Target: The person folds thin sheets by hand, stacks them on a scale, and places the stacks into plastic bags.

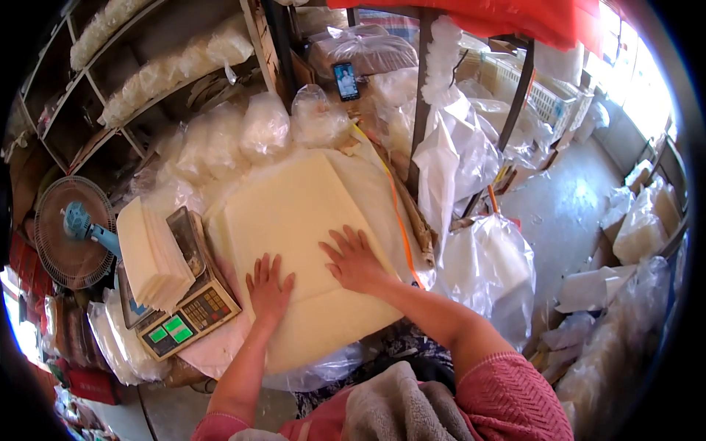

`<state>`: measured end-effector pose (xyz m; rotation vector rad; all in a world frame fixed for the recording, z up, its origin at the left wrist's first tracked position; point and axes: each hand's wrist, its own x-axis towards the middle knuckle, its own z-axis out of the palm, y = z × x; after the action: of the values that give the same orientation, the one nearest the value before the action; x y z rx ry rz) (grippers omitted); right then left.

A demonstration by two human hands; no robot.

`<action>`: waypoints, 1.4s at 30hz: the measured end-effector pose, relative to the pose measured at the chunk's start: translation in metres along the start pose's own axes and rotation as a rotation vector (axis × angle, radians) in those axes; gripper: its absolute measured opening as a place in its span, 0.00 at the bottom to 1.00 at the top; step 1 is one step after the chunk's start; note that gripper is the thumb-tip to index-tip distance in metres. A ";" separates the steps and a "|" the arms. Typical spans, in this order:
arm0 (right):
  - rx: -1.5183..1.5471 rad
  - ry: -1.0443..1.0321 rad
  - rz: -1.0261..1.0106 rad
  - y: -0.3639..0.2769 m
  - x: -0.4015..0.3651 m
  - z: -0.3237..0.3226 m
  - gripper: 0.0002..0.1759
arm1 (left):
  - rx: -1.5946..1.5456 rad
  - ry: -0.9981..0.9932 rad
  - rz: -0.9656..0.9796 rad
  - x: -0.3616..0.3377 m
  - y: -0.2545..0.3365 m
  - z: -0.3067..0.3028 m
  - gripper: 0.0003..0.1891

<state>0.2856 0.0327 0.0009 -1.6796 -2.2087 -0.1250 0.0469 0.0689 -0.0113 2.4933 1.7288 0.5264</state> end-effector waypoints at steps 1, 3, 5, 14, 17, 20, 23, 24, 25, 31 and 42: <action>-0.006 0.003 -0.007 0.000 0.000 0.001 0.29 | -0.004 0.004 0.001 -0.001 -0.001 0.000 0.31; -0.008 -0.006 -0.008 -0.002 -0.001 0.001 0.28 | 0.016 -0.006 -0.008 -0.002 -0.001 0.001 0.31; -0.013 -0.004 -0.010 -0.001 0.000 0.000 0.28 | 0.026 -0.004 -0.011 0.000 0.000 0.001 0.31; -0.025 0.017 -0.009 0.004 -0.003 0.001 0.28 | 0.029 0.003 0.000 0.001 0.009 -0.002 0.31; 0.008 -0.013 -0.012 -0.005 0.001 0.005 0.29 | 0.022 0.002 -0.006 -0.004 -0.001 -0.006 0.31; 0.095 0.035 0.020 0.010 0.000 0.009 0.30 | 0.048 0.018 0.013 -0.001 0.004 -0.001 0.31; 0.373 0.107 0.185 0.020 0.012 -0.003 0.29 | 0.157 0.062 0.047 -0.002 0.000 -0.004 0.32; 0.430 0.032 0.314 0.015 0.012 -0.032 0.28 | 0.203 0.103 0.069 -0.001 0.001 -0.005 0.31; 0.485 -0.044 0.441 0.013 0.009 -0.049 0.28 | 0.248 0.146 0.089 0.000 0.003 -0.008 0.31; 1.155 -0.326 0.832 -0.028 -0.026 -0.063 0.25 | 0.019 -0.046 0.034 -0.021 0.013 -0.019 0.31; 1.613 -0.267 0.360 -0.111 0.022 -0.104 0.28 | -1.578 0.282 -0.081 -0.054 -0.015 -0.142 0.44</action>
<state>0.1995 -0.0090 0.1213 -0.9808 -1.1857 1.5487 -0.0278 0.0050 0.1052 1.1906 0.7220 1.4727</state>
